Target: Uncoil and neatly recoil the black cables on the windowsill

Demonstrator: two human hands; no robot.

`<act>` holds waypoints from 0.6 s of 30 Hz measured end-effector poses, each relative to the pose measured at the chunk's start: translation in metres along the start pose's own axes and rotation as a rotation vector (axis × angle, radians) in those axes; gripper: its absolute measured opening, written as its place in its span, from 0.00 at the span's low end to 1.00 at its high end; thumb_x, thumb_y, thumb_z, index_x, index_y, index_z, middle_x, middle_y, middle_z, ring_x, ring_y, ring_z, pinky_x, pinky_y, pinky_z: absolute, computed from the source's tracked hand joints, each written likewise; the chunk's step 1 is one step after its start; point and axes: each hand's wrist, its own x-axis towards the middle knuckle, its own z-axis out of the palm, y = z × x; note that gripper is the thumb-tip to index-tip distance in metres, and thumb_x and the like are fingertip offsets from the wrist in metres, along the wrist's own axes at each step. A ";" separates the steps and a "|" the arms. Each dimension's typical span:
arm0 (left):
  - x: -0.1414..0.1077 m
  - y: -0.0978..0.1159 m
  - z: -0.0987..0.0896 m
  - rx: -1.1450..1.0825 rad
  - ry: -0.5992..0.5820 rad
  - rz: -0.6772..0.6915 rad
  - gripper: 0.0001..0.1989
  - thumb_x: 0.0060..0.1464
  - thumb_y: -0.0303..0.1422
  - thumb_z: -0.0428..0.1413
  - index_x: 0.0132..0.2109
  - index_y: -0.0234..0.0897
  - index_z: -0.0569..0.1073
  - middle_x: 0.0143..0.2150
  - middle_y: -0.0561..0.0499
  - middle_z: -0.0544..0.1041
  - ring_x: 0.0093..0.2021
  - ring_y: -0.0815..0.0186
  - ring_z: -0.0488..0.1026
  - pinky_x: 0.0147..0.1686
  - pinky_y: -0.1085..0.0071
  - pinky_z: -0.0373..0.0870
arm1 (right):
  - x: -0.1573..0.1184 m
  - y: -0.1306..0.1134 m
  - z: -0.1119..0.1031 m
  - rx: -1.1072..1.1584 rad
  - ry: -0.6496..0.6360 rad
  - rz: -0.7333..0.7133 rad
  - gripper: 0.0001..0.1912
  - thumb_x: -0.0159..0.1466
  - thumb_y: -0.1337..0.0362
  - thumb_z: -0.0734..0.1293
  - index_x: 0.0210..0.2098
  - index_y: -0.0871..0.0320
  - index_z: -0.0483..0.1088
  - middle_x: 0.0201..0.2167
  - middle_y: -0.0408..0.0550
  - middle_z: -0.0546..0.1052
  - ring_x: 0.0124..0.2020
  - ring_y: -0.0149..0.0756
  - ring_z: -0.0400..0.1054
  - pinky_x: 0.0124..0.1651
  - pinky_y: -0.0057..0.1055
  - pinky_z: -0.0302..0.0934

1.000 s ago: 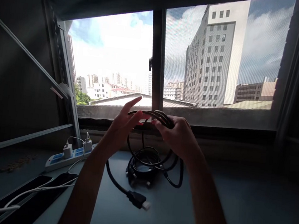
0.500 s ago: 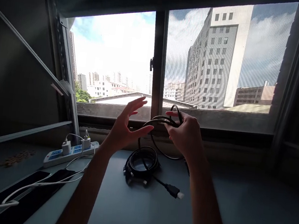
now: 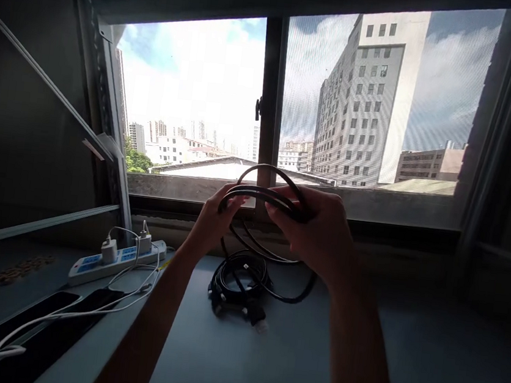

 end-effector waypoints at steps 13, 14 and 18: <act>0.000 0.009 -0.002 -0.369 0.165 -0.192 0.22 0.52 0.40 0.52 0.14 0.35 0.65 0.15 0.53 0.65 0.19 0.72 0.65 0.22 0.76 0.62 | 0.001 0.001 0.007 -0.095 0.046 -0.016 0.10 0.52 0.58 0.69 0.29 0.59 0.73 0.09 0.35 0.63 0.09 0.24 0.57 0.11 0.21 0.50; -0.001 0.012 -0.003 -0.398 0.160 -0.247 0.22 0.51 0.40 0.53 0.14 0.35 0.63 0.13 0.54 0.62 0.16 0.73 0.63 0.18 0.76 0.60 | 0.005 0.008 0.008 -0.136 0.057 -0.009 0.10 0.51 0.58 0.69 0.30 0.59 0.74 0.12 0.37 0.67 0.10 0.25 0.60 0.13 0.22 0.54; -0.005 0.027 -0.003 -0.333 0.259 -0.234 0.25 0.47 0.39 0.57 0.11 0.36 0.55 0.09 0.60 0.50 0.10 0.78 0.47 0.11 0.75 0.42 | 0.010 0.015 0.015 -0.219 0.089 -0.017 0.11 0.51 0.57 0.69 0.27 0.59 0.72 0.14 0.40 0.70 0.16 0.30 0.67 0.18 0.23 0.59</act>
